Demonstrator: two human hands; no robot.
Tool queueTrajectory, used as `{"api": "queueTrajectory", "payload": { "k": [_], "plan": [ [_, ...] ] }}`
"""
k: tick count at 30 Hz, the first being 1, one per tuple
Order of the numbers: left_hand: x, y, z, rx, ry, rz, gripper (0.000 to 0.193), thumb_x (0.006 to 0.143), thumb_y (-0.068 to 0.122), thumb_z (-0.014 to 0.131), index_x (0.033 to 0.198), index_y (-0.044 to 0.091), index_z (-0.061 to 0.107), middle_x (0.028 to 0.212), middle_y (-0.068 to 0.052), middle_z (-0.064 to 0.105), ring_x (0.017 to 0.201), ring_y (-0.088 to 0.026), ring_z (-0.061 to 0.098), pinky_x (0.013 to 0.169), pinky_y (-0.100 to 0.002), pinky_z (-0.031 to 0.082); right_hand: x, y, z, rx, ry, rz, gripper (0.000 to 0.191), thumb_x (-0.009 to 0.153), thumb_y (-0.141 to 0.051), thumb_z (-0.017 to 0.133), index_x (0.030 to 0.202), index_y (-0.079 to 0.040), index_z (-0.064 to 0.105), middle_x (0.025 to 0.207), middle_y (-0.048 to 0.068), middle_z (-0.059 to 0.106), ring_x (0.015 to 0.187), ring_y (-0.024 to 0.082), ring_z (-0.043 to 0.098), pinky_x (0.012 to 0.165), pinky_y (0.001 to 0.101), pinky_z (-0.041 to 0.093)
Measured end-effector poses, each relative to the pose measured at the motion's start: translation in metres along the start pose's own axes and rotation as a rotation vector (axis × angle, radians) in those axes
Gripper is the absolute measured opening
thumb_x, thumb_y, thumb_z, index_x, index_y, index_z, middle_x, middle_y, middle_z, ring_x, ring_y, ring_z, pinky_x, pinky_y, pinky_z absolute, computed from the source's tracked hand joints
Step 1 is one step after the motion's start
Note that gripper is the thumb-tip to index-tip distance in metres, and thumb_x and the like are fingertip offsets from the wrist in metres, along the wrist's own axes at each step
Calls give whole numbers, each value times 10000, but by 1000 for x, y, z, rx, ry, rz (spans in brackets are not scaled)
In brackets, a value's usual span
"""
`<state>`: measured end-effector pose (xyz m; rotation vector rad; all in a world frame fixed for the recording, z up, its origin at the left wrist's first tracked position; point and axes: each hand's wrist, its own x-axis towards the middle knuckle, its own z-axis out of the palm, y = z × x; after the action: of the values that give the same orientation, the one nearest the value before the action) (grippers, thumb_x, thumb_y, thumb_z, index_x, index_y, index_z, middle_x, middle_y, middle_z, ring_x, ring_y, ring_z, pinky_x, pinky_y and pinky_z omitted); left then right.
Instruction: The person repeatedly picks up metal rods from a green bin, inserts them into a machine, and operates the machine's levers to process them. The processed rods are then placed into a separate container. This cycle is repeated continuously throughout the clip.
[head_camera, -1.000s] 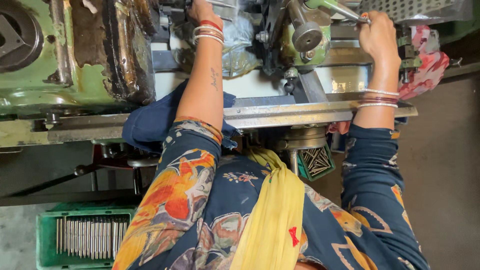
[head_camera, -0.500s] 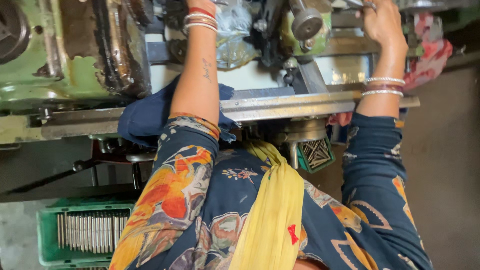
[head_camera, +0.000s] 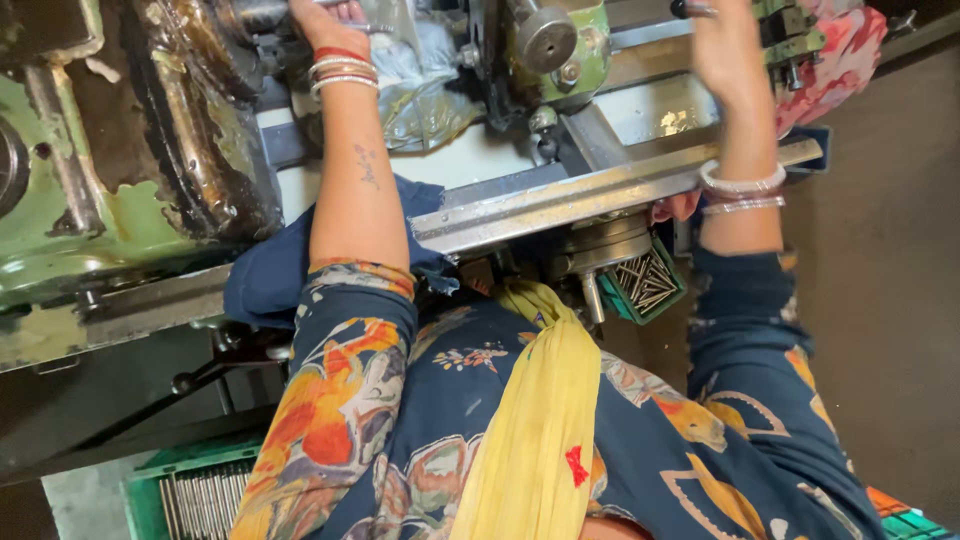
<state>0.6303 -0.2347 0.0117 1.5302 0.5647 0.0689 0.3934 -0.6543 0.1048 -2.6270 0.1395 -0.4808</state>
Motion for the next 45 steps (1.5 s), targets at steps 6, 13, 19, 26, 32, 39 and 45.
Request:
{"api": "queueTrajectory", "payload": {
  "k": [6, 13, 19, 26, 32, 39, 45],
  "plan": [
    [-11, 6, 19, 740, -278, 245, 405, 804, 313, 703, 1124, 64, 714, 1226, -237, 653, 1143, -406, 628, 944, -479, 511, -78, 77, -89, 431, 537, 26, 375, 1123, 11, 446, 1484, -12, 547, 1496, 139, 590, 1387, 301, 564, 1195, 441, 468],
    [-48, 24, 51, 1188, -399, 352, 360, 772, 244, 735, 1085, 65, 743, 1199, -236, 669, 1141, -390, 650, 938, -481, 532, -179, 79, 55, 115, 675, 443, 416, 1118, -351, 413, 1378, -101, 620, 1261, 84, 670, 1064, 254, 639, 883, 405, 501],
    [-77, 74, 3, 1120, -332, 587, 292, 794, 229, 780, 1026, 53, 768, 1083, -250, 719, 1044, -424, 696, 883, -498, 562, -195, 81, 86, 793, 325, 522, 439, 1147, -333, 401, 1480, -78, 530, 1315, 114, 662, 1037, 235, 631, 759, 379, 469],
    [-119, 64, -265, 118, -356, 1165, 336, 1005, 57, 803, 1130, 16, 494, 1156, -122, 615, 990, -236, 656, 934, -323, 592, -263, 43, 62, 310, 185, 402, 338, 955, -107, 562, 1278, -45, 638, 1157, 100, 691, 1039, 194, 679, 914, 331, 548],
    [-153, -43, -437, -563, 232, 565, 268, 1116, 299, 555, 1196, 45, 522, 842, -90, 566, 624, -109, 496, 534, -204, 436, -302, -106, 145, 872, -669, 496, 199, 1013, -240, 635, 1114, -71, 663, 797, -40, 542, 637, 73, 455, 543, 243, 363],
    [-253, -178, -412, 430, 243, 708, 361, 991, 209, 862, 1222, 50, 634, 1063, -119, 707, 910, -260, 684, 786, -366, 568, -283, -289, 250, 983, -1049, 589, 150, 1071, -376, 499, 1066, -232, 537, 697, -65, 416, 495, 66, 359, 404, 236, 277],
    [-289, -218, -396, 534, 263, 852, 426, 941, 370, 810, 1250, 140, 630, 920, -67, 694, 828, -294, 686, 715, -400, 551, -276, -342, 293, 1085, -1217, 761, 158, 1085, -418, 568, 1116, -264, 550, 690, -71, 376, 521, 52, 277, 426, 208, 174]
  ]
}}
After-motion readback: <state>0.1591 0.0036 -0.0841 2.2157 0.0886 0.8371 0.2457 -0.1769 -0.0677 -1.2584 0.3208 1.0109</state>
